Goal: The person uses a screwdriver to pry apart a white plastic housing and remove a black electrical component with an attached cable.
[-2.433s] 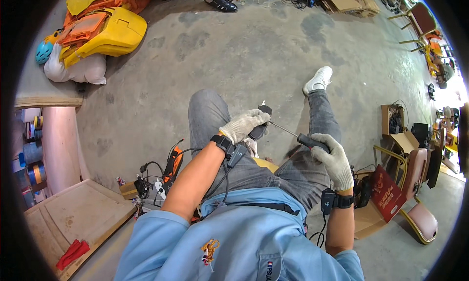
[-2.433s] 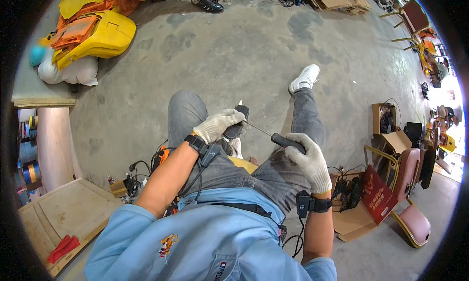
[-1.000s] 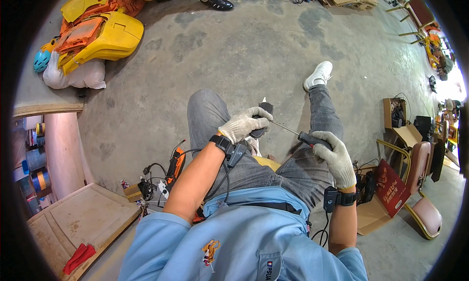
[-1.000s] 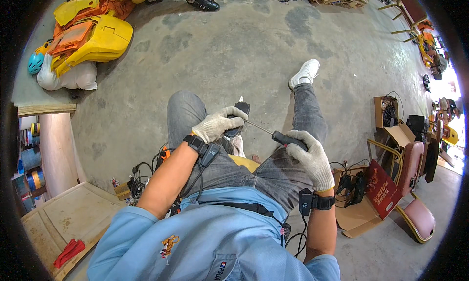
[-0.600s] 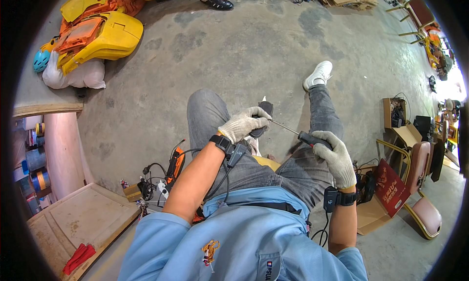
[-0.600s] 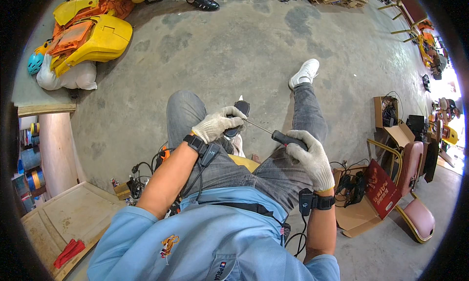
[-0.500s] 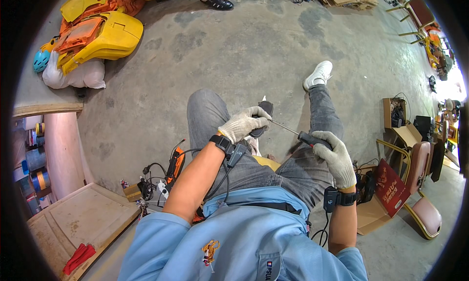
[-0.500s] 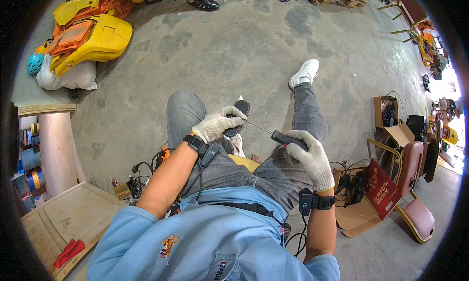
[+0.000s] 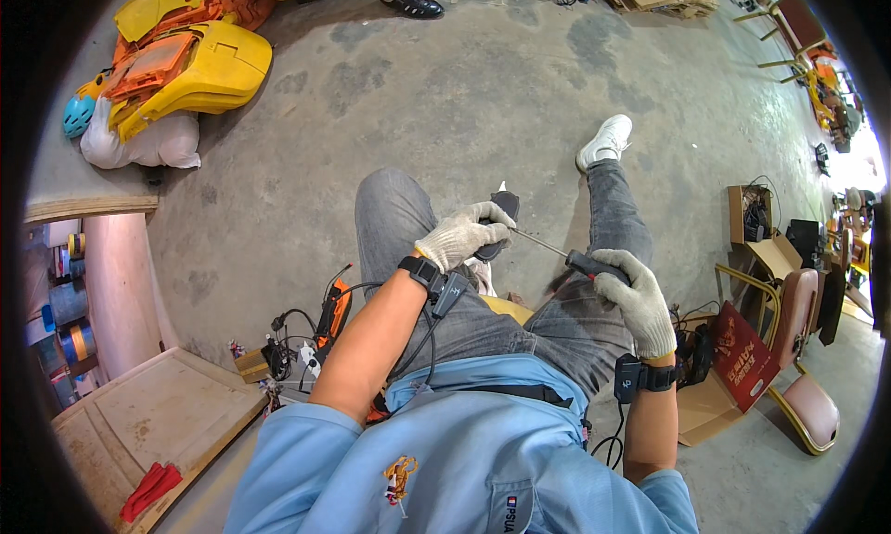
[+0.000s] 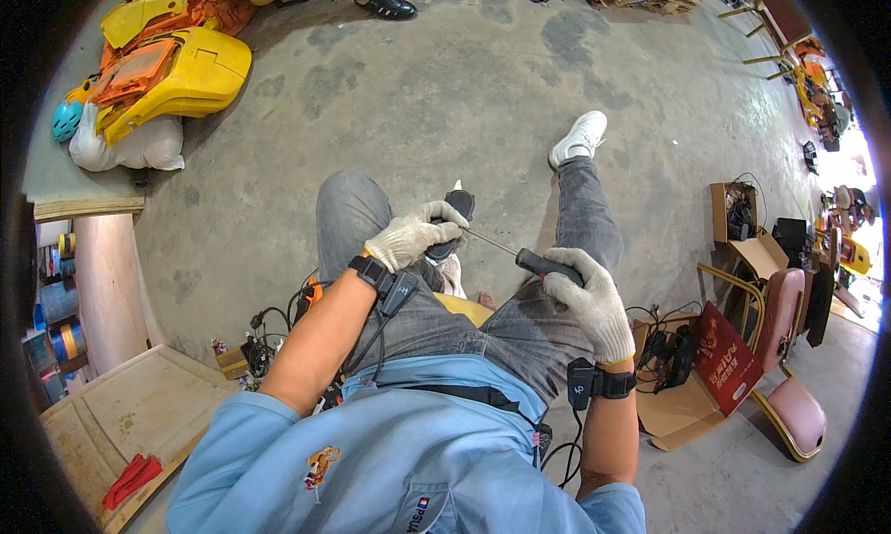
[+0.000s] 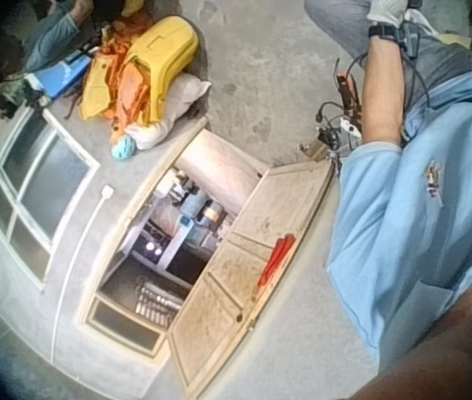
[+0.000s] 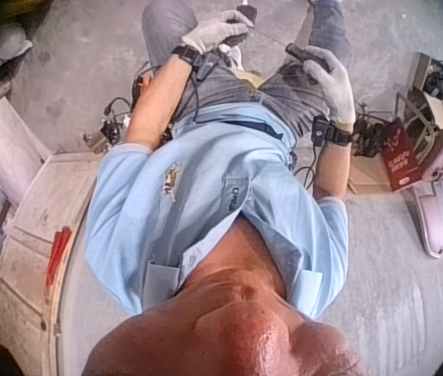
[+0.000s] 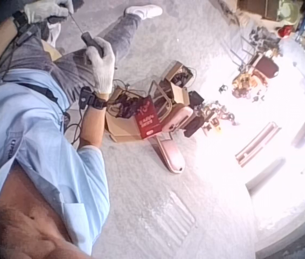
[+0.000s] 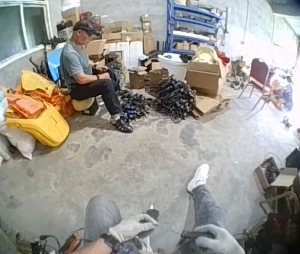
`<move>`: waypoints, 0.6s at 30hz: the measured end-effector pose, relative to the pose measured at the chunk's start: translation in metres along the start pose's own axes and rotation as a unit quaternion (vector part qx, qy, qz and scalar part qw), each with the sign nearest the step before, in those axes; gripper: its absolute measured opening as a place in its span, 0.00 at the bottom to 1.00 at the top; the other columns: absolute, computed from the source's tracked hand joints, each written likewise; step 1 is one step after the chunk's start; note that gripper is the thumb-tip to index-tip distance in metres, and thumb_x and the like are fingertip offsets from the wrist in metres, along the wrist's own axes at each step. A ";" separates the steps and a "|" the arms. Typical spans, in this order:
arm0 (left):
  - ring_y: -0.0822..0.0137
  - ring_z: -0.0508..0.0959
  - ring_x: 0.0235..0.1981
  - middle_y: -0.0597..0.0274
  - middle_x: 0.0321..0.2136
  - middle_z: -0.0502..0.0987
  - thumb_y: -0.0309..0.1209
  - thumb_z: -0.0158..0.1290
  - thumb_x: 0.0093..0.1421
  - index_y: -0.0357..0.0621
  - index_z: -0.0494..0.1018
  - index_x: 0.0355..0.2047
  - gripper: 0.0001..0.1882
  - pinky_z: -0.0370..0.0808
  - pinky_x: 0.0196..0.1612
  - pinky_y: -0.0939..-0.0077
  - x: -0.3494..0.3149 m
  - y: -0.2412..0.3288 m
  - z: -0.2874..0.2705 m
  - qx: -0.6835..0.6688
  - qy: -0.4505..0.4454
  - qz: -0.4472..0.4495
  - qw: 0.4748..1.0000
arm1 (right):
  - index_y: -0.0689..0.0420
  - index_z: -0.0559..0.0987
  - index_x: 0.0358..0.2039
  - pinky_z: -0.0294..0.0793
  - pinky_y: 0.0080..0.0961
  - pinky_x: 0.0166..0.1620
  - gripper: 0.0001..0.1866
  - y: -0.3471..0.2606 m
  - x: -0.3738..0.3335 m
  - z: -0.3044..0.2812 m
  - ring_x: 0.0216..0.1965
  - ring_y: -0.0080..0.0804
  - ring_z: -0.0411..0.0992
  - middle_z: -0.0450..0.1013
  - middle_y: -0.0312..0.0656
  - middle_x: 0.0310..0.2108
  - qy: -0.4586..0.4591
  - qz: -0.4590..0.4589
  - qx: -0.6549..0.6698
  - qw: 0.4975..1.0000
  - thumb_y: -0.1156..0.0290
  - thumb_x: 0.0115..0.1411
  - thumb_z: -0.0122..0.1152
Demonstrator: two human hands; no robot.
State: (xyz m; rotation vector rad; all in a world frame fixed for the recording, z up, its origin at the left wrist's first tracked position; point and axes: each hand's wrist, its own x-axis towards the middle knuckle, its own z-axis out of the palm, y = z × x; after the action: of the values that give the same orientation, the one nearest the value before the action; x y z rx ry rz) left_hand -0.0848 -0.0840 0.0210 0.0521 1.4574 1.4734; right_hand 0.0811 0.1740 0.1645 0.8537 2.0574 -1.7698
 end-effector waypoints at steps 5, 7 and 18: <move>0.70 0.84 0.44 0.58 0.42 0.86 0.30 0.61 0.69 0.41 0.82 0.48 0.10 0.81 0.48 0.76 -0.004 0.005 0.002 0.032 0.009 -0.002 0.999 | 0.66 0.81 0.56 0.76 0.22 0.39 0.22 0.002 0.000 -0.002 0.33 0.20 0.74 0.78 0.36 0.34 -0.005 -0.011 -0.030 0.999 0.73 0.62 0.65; 0.70 0.84 0.44 0.58 0.42 0.86 0.30 0.62 0.69 0.42 0.83 0.48 0.10 0.81 0.48 0.76 -0.006 0.009 0.003 0.048 0.014 -0.004 0.999 | 0.66 0.82 0.56 0.78 0.23 0.42 0.22 0.004 0.001 -0.004 0.35 0.21 0.76 0.79 0.37 0.36 -0.008 -0.027 -0.049 0.998 0.73 0.61 0.66; 0.70 0.83 0.47 0.61 0.44 0.86 0.33 0.65 0.66 0.45 0.86 0.45 0.10 0.78 0.54 0.75 -0.006 0.009 0.003 0.141 0.020 0.007 0.990 | 0.64 0.82 0.56 0.79 0.29 0.55 0.22 0.021 0.007 -0.010 0.46 0.28 0.80 0.83 0.41 0.44 -0.007 -0.135 -0.133 0.982 0.77 0.59 0.67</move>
State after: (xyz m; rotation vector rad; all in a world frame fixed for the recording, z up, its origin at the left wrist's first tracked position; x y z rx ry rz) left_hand -0.0857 -0.0832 0.0321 0.2078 1.6921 1.2764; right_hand 0.0899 0.1870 0.1459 0.5035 2.4240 -1.5633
